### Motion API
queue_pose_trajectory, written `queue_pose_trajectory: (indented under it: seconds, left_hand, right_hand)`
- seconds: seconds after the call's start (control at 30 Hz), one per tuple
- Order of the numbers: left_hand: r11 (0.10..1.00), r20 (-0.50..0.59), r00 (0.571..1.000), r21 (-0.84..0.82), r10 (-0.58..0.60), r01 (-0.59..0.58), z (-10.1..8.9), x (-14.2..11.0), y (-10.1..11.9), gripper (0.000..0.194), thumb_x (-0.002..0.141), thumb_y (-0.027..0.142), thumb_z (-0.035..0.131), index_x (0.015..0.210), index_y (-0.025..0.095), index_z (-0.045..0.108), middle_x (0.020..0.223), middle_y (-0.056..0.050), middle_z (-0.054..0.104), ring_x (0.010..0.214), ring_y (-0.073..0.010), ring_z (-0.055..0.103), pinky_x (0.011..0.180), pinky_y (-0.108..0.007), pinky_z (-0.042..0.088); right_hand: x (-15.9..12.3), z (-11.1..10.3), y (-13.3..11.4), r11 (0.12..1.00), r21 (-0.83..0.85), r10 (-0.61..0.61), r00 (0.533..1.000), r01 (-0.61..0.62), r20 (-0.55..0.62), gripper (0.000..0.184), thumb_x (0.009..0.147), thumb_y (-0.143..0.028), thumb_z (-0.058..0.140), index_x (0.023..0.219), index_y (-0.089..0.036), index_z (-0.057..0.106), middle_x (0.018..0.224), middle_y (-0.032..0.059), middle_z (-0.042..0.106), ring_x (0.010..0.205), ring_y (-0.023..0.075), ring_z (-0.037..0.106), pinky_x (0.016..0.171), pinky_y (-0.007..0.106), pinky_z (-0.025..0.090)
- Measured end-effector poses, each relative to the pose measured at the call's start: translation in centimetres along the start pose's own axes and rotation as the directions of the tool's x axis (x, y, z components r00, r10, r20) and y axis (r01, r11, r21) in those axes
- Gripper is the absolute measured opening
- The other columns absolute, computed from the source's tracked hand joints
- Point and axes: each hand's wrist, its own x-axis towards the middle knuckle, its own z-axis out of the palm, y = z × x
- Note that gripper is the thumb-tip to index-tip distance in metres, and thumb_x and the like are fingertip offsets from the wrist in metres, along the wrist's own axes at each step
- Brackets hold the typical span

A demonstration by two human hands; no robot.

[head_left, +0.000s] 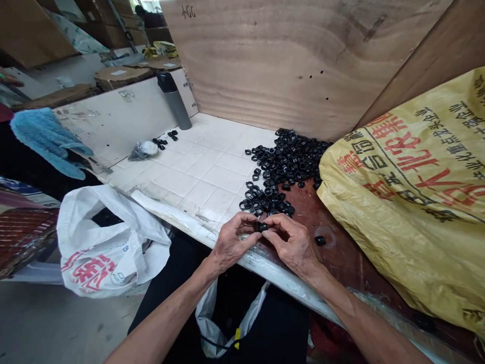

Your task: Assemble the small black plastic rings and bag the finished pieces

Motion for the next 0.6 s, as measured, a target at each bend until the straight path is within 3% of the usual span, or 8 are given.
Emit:
queue_pose_trajectory:
  seconds: [0.23, 0.4, 0.5, 0.6]
  left_hand:
    - [0.964, 0.043, 0.970, 0.106, 0.241, -0.244, -0.88, 0.43, -0.37, 0.024, 0.084, 0.018, 0.072, 0.108, 0.019, 0.068, 0.106, -0.009, 0.069, 0.104, -0.0201, 0.066, 0.093, -0.038, 0.056]
    - [0.955, 0.031, 0.962, 0.112, 0.272, -0.274, -0.86, 0.46, -0.36, 0.022, 0.084, 0.018, 0.073, 0.106, 0.019, 0.069, 0.104, -0.010, 0.070, 0.099, -0.0199, 0.068, 0.088, -0.036, 0.058]
    - [0.949, 0.032, 0.957, 0.124, 0.287, -0.289, -0.82, 0.49, -0.17, 0.023, 0.083, 0.018, 0.073, 0.105, 0.019, 0.069, 0.103, -0.009, 0.070, 0.099, -0.0192, 0.068, 0.087, -0.035, 0.058]
    - [0.949, 0.030, 0.956, 0.117, 0.292, -0.293, -0.79, 0.51, -0.08, 0.023, 0.083, 0.017, 0.073, 0.106, 0.019, 0.070, 0.104, -0.009, 0.070, 0.098, -0.0187, 0.068, 0.088, -0.034, 0.058]
  right_hand:
    - [0.03, 0.08, 0.01, 0.997, 0.002, 0.079, 0.997, -0.079, -0.002, 0.008, 0.084, -0.024, 0.069, 0.089, -0.019, 0.069, 0.082, 0.0029, 0.070, 0.070, 0.0167, 0.065, 0.066, 0.026, 0.050]
    - [-0.34, 0.45, 0.47, 0.985, -0.002, 0.175, 0.982, -0.175, 0.066, 0.017, 0.090, -0.035, 0.064, 0.087, -0.019, 0.064, 0.062, -0.0012, 0.063, 0.053, 0.0146, 0.060, 0.053, 0.025, 0.045]
    - [-0.55, 0.43, 0.33, 0.989, -0.087, 0.130, 0.988, -0.123, 0.079, 0.021, 0.094, -0.035, 0.058, 0.081, -0.019, 0.063, 0.066, -0.0005, 0.061, 0.055, 0.0135, 0.058, 0.055, 0.025, 0.043]
    - [-0.59, 0.38, 0.21, 0.986, -0.040, 0.163, 0.981, -0.159, 0.109, 0.018, 0.094, -0.033, 0.058, 0.083, -0.019, 0.063, 0.067, -0.0016, 0.059, 0.055, 0.0128, 0.057, 0.053, 0.024, 0.042]
